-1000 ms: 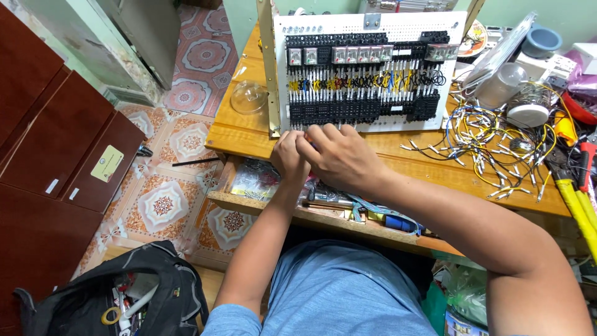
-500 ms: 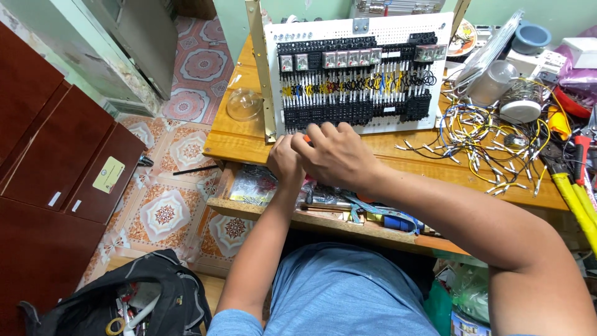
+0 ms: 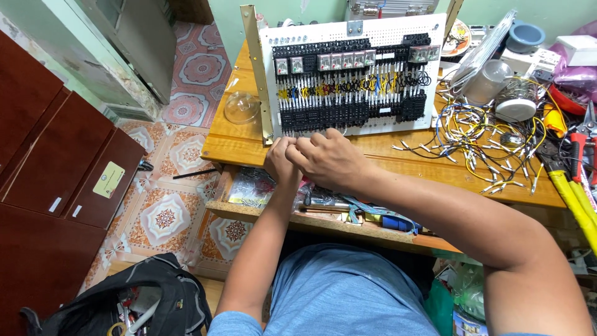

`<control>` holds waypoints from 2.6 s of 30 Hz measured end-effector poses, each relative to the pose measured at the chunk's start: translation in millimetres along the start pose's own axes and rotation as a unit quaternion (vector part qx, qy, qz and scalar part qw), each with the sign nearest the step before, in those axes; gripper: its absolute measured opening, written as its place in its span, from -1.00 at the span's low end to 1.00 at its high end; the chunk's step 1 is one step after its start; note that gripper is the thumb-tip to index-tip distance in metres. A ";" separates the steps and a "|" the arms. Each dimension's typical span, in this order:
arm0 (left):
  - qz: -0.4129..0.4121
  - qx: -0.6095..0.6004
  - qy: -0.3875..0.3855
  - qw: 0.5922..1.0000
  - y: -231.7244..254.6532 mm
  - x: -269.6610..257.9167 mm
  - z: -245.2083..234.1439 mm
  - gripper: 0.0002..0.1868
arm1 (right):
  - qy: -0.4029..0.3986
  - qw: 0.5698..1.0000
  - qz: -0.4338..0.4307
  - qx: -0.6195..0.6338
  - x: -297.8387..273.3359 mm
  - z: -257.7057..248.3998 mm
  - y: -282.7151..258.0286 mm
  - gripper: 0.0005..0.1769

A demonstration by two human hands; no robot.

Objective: Wiring an electrical control panel by connecting and securing wires to terminal blocks using a screwdriver.

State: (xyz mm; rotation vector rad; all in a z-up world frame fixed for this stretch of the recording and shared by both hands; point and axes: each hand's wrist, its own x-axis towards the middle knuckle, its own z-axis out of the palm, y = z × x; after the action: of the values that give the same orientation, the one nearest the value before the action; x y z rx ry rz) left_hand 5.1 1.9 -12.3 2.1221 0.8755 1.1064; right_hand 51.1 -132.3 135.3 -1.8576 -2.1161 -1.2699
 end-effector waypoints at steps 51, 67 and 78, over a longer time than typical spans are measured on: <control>0.310 0.036 -0.111 0.943 27.1 -23.0 50.7 -0.78 | -0.091 0.645 0.592 0.475 -111.5 62.2 42.7 -0.84; 0.231 0.014 -0.014 0.973 45.2 -23.1 57.3 -0.87 | 0.044 0.450 0.653 0.607 -105.9 66.7 28.8 -0.79; 0.095 -0.085 -0.020 0.992 68.4 -16.3 46.0 -0.83 | 0.003 0.438 0.654 0.617 -109.3 64.2 34.1 -0.75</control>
State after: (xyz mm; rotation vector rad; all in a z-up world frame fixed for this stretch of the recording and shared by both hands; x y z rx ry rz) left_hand 56.3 -61.4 8.2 2.1095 0.5479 1.1833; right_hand 139.5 -183.8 53.0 -1.5736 -0.3633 0.5857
